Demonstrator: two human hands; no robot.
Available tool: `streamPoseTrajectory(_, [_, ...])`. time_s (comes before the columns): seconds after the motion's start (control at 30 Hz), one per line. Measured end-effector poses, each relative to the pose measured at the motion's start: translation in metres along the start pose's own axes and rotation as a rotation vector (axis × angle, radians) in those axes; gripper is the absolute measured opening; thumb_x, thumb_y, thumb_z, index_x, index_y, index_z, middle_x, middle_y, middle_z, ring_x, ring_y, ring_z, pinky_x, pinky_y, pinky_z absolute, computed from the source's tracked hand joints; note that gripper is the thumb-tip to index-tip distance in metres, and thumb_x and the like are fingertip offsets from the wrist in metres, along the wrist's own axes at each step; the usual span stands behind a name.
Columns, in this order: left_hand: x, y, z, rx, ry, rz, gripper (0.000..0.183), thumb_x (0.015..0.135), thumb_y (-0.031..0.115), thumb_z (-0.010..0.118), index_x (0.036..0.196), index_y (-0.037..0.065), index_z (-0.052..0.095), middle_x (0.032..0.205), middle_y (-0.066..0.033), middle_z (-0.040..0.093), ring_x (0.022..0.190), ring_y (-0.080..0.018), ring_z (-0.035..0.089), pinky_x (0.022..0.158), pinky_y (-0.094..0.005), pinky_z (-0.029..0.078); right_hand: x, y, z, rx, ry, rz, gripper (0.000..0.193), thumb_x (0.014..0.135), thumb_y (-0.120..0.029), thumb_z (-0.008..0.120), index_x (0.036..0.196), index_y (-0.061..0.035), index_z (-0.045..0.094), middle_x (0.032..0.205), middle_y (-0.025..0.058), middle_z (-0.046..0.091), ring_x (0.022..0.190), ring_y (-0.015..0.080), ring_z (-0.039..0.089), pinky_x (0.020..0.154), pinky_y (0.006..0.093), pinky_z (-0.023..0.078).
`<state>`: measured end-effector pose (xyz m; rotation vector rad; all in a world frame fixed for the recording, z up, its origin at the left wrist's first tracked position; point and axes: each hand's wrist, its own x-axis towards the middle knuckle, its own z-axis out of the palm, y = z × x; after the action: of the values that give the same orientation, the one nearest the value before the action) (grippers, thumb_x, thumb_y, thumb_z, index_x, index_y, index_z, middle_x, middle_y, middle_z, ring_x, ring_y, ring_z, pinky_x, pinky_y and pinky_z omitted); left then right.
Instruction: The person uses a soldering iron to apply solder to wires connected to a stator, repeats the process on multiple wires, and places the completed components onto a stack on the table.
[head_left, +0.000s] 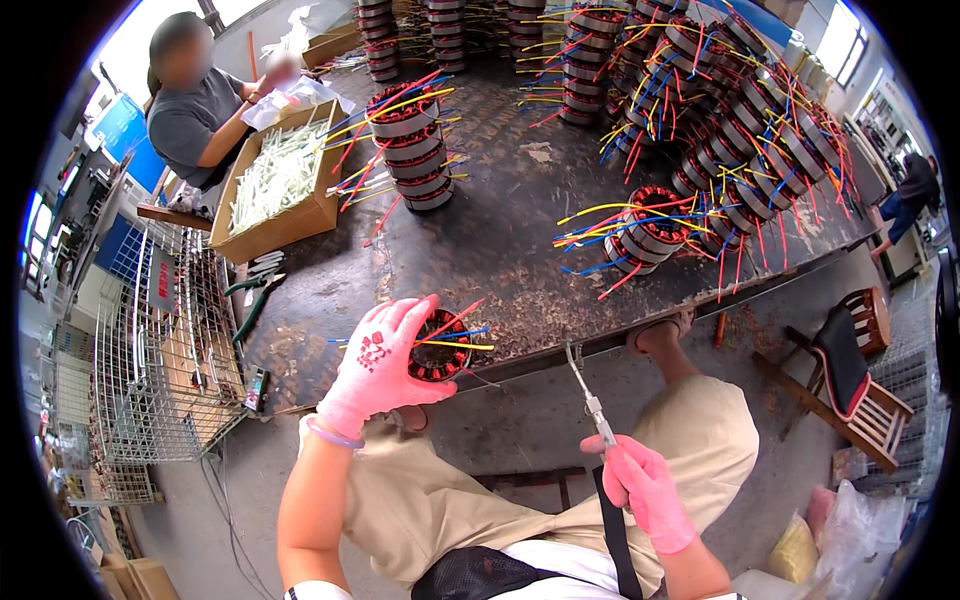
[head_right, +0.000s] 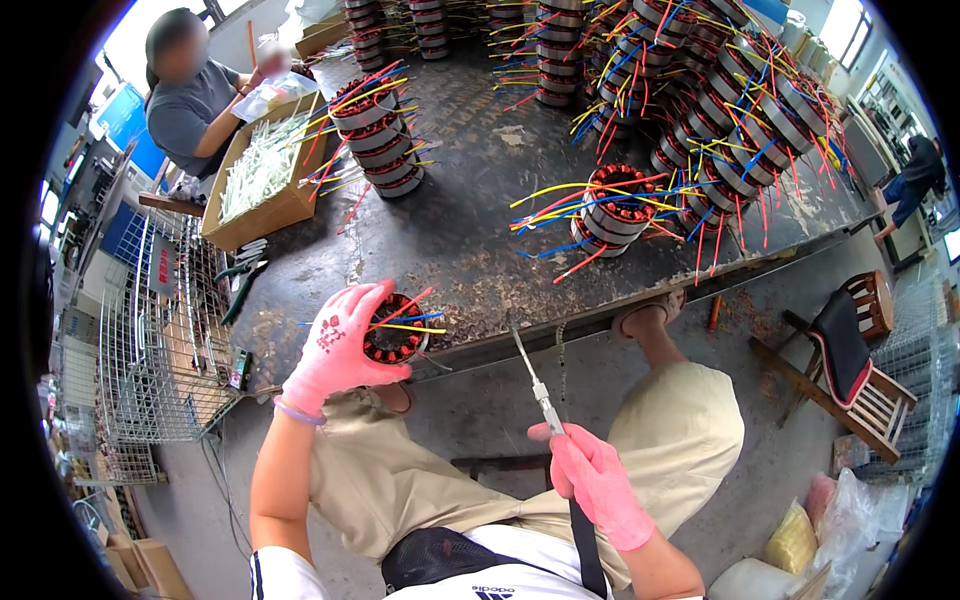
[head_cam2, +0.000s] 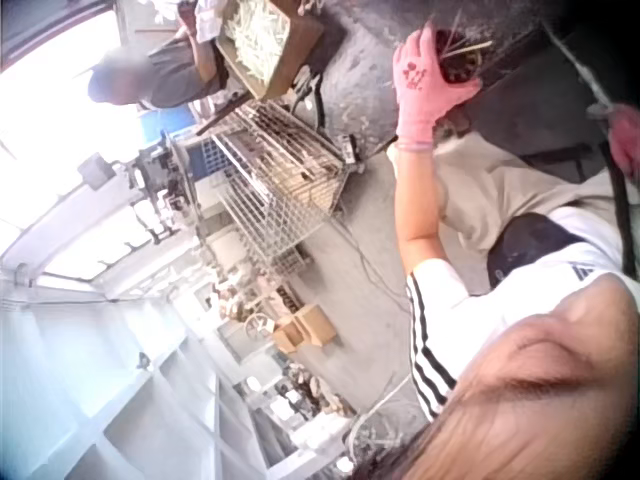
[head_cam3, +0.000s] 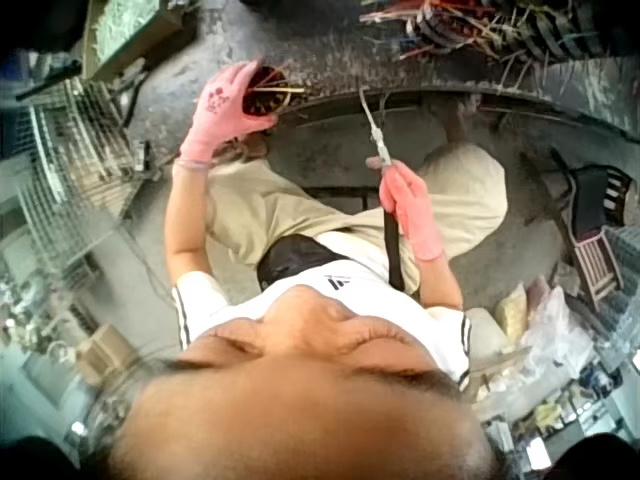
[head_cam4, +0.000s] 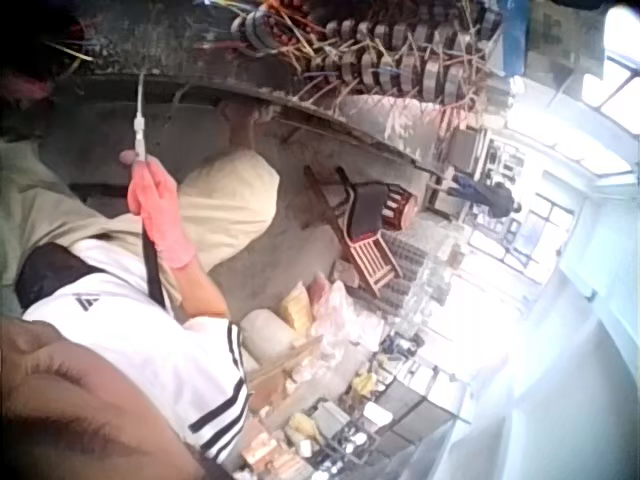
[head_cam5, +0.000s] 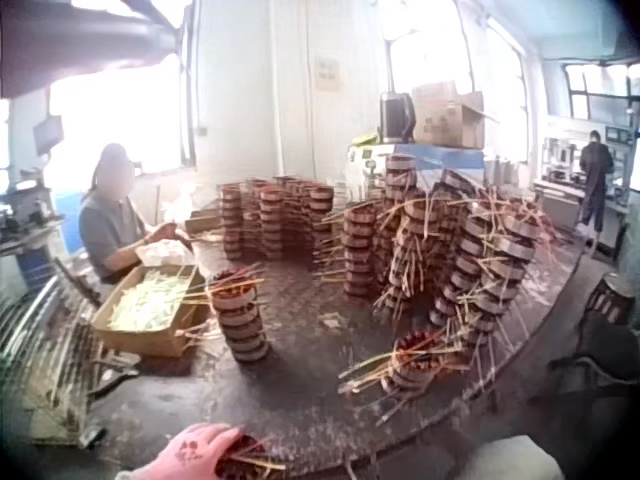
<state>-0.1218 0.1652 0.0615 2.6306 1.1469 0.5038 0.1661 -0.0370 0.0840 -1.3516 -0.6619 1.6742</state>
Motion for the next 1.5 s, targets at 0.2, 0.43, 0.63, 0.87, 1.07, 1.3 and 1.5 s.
streamPoseTrajectory(0.2, [0.003,0.002,0.002,-0.034,-0.051,-0.017,0.099,0.056,0.038,0.087,0.139,0.003,0.046,0.131,-0.0178,0.053,0.122,-0.0376,0.051,0.106,-0.0454,0.040,0.002,0.015,-0.008,0.008,0.007,-0.037,0.040,0.101,-0.027,0.048,0.121,0.0059,0.059,0.057,-0.0050,0.045,0.050,0.0035,0.035,0.049,0.0214,0.025])
streamPoseTrajectory(0.43, [0.001,0.004,0.001,-0.041,-0.066,-0.047,0.099,0.055,0.037,0.088,0.140,0.004,0.046,0.133,-0.0176,0.052,0.123,-0.0379,0.051,0.106,-0.0452,0.040,0.004,0.022,-0.012,0.033,-0.028,0.028,0.035,0.104,-0.022,0.047,0.124,0.0045,0.058,0.061,-0.0038,0.045,0.055,0.0055,0.037,0.052,0.0221,0.030])
streamPoseTrajectory(0.63, [0.002,0.001,0.003,-0.040,-0.081,-0.064,0.099,0.056,0.036,0.088,0.140,0.004,0.046,0.133,-0.0178,0.052,0.123,-0.0380,0.050,0.105,-0.0451,0.040,0.009,0.021,-0.012,0.014,-0.039,0.019,0.034,0.103,-0.022,0.048,0.125,0.0033,0.058,0.061,-0.0040,0.045,0.055,0.0056,0.038,0.052,0.0223,0.030])
streamPoseTrajectory(0.87, [0.003,0.003,0.001,-0.063,-0.078,-0.037,0.101,0.056,0.039,0.088,0.140,0.004,0.046,0.133,-0.0179,0.052,0.123,-0.0375,0.051,0.106,-0.0448,0.040,0.008,0.019,-0.009,0.005,-0.033,0.042,0.034,0.103,-0.022,0.048,0.124,0.0030,0.059,0.061,-0.0042,0.044,0.055,0.0059,0.038,0.052,0.0226,0.030])
streamPoseTrajectory(1.07, [0.000,0.002,0.000,-0.063,-0.075,-0.038,0.100,0.057,0.037,0.088,0.140,0.003,0.046,0.132,-0.0178,0.053,0.122,-0.0369,0.051,0.105,-0.0445,0.040,0.004,0.009,-0.002,-0.001,-0.004,0.120,0.032,0.103,-0.020,0.048,0.123,0.0024,0.059,0.060,-0.0040,0.045,0.055,0.0061,0.037,0.052,0.0227,0.030])
streamPoseTrajectory(1.3, [0.004,0.007,-0.004,-0.060,-0.066,-0.022,0.096,0.058,0.037,0.087,0.137,0.000,0.047,0.131,-0.0206,0.054,0.120,-0.0390,0.052,0.104,-0.0450,0.041,0.008,0.024,-0.008,-0.003,-0.011,0.071,0.033,0.102,-0.020,0.049,0.121,0.0050,0.060,0.060,-0.0035,0.046,0.054,0.0054,0.037,0.051,0.0232,0.028])
streamPoseTrajectory(1.5, [-0.003,0.003,-0.005,-0.063,-0.072,-0.012,0.096,0.061,0.043,0.084,0.138,0.001,0.046,0.132,-0.0195,0.052,0.123,-0.0377,0.049,0.106,-0.0449,0.039,0.008,0.027,-0.004,-0.076,-0.030,0.032,0.039,0.102,-0.029,0.048,0.118,0.0045,0.061,0.056,-0.0038,0.046,0.048,0.0039,0.035,0.045,0.0219,0.025])
